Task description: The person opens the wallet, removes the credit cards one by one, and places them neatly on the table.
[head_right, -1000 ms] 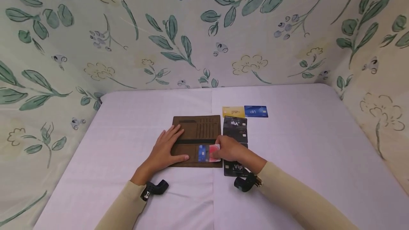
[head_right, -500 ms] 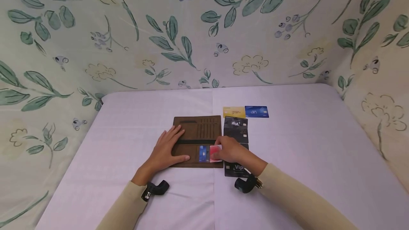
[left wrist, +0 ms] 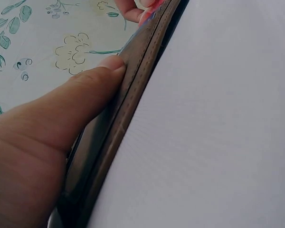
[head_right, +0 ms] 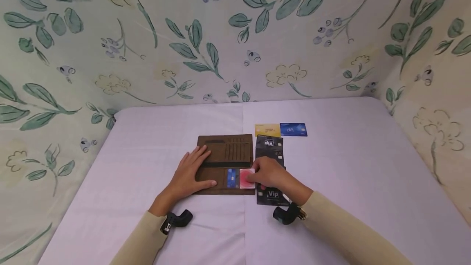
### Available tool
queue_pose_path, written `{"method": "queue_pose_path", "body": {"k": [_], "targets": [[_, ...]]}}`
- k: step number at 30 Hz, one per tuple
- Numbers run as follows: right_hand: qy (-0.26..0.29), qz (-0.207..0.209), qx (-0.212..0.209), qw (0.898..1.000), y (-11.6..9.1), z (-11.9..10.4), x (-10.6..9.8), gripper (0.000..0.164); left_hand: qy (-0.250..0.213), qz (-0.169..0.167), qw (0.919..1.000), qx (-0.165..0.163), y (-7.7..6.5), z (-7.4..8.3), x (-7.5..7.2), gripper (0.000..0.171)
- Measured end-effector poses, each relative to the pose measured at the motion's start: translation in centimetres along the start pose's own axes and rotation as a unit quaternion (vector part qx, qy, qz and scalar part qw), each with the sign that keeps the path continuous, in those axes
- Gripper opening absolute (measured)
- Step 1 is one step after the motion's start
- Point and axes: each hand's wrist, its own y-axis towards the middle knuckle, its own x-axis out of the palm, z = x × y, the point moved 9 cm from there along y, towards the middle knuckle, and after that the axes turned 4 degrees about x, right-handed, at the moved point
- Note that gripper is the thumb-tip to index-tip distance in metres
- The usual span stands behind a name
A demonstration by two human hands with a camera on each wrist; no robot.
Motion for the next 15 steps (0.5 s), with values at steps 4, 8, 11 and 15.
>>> {"method": "queue_pose_path", "body": {"k": [4, 8, 11, 15], "targets": [[0.012, -0.001, 0.015, 1.000, 0.13, 0.30, 0.18, 0.026, 0.003, -0.004, 1.0000, -0.005, -0.27, -0.31, 0.20, 0.099], [0.050, -0.004, 0.019, 0.999, 0.15, 0.76, 0.19, 0.022, 0.002, -0.005, 0.9999, -0.010, -0.33, -0.50, 0.24, 0.099], [0.064, -0.010, 0.014, 0.998, 0.09, 0.90, 0.16, 0.022, -0.003, -0.001, 1.0000, -0.007, -0.28, -0.45, 0.13, 0.098], [0.056, -0.012, 0.000, 0.998, -0.06, 0.66, -0.03, 0.023, -0.003, 0.005, 1.0000, 0.001, -0.11, -0.31, -0.03, 0.098]]}}
